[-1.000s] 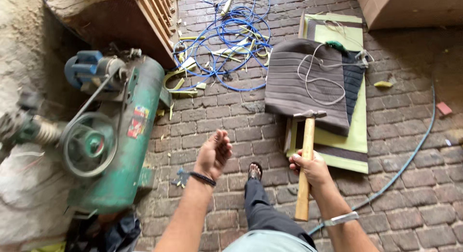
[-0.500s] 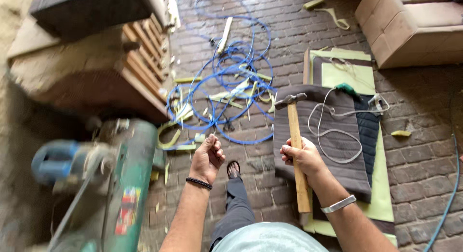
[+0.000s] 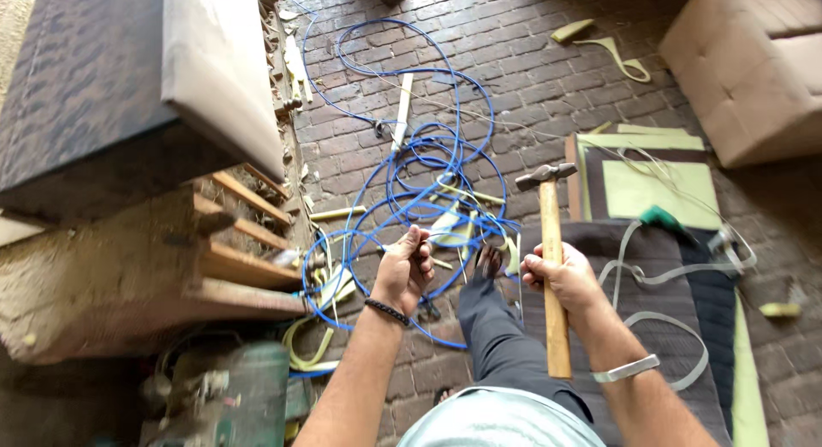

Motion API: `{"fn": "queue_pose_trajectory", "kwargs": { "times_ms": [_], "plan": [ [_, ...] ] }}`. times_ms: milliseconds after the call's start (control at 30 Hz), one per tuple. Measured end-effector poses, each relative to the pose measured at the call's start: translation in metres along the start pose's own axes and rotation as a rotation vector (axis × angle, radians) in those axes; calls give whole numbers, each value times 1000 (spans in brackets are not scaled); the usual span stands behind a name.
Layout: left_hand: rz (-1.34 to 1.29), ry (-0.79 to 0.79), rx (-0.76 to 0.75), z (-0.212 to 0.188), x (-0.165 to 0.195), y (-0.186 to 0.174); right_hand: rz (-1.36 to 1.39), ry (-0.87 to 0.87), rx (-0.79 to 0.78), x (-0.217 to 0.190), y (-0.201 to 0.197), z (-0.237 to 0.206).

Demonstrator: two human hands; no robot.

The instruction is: The person fits a white plastic strip into a brown upholstered armrest, then uses a hammer and nails to secure it. They retrieve nails from a wooden box, hammer them in, and later use a staple gun to attach fabric. The person also handles a large yellow foam cushion.

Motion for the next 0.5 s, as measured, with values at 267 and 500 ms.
{"fn": "queue_pose_trajectory", "kwargs": {
  "times_ms": [267,500],
  "plan": [
    [-62,60,46,275,123,70,-58,28,-57,-126,19,299],
    [-125,70,23,410,232,130,-127,-39,-122,-263,50,441]
  ]
}}
Point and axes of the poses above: each hand's wrist, its own z-axis towards the middle knuckle, its own y-axis out of the palm, x = y × z, the point moved 8 cm from there along z, towards the middle knuckle, and after that the axes turned 10 degrees about -z, right-handed, at the moved point
